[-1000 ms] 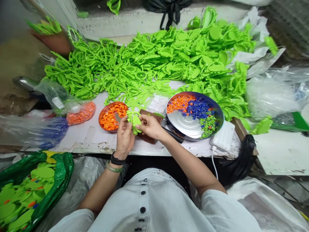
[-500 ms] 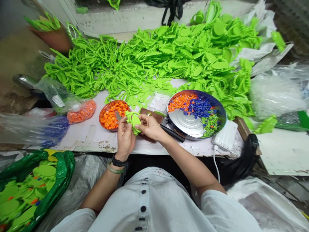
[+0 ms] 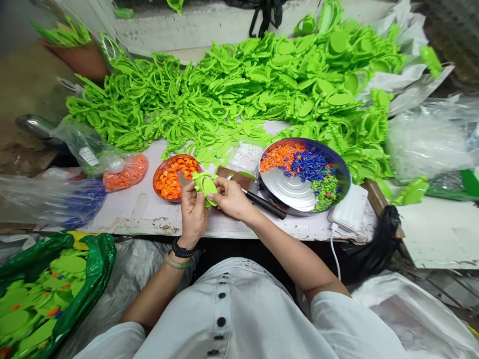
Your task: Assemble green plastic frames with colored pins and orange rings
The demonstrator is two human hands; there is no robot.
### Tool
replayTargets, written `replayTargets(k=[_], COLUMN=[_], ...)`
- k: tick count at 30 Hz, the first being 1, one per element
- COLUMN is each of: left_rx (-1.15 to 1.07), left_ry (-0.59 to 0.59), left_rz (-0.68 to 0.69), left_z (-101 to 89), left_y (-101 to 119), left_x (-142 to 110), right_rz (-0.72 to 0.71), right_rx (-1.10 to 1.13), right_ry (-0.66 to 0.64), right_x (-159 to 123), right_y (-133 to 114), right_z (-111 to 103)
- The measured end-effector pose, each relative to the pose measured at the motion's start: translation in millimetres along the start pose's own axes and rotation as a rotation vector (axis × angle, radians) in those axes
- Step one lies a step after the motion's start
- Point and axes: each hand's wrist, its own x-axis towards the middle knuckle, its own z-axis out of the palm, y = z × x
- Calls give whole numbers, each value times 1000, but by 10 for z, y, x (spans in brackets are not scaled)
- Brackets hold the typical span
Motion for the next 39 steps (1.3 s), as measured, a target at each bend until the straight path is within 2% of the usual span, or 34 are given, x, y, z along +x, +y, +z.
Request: replayTargets(k=[4, 9, 12, 17, 21, 25, 26, 29, 30, 34, 36, 39], left_rx=[43, -7, -59, -164, -169, -191, -219, -289, -304, -300, -244, -97], left_ry=[3, 73, 92, 121, 151, 68, 29, -47, -55, -103, -136, -110], left_rz=[28, -19, -64, -123, -109, -106, -132, -221, -243, -282, -232, -107], left_z=[-12, 35, 58, 79, 53, -65, -99, -164, -170, -126, -89, -45], left_y=[15, 35, 23, 4, 6, 21, 30, 72, 90, 154, 163, 127], left_x=[-19, -39, -60, -116, -119, -28, -1, 49, 50, -14, -71, -160], right_rz=[-141, -477, -596, -639, -546, -311, -288, -276, -252, -48, -41, -177], right_rx=[-317, -710, -887, -1003, -881, -472, -405, -286, -217, 148, 132, -168], right_ry=[194, 421, 469, 440, 361, 201, 203, 329, 320, 22, 11, 155], right_x=[-74, -138, -144, -147, -127, -98, -92, -73, -64, -33, -51, -143], right_y=[6, 175, 302, 385, 346, 225, 192, 124, 114, 116, 124, 149], right_z=[95, 272, 318, 359, 358, 222, 179, 75, 53, 22, 40, 118])
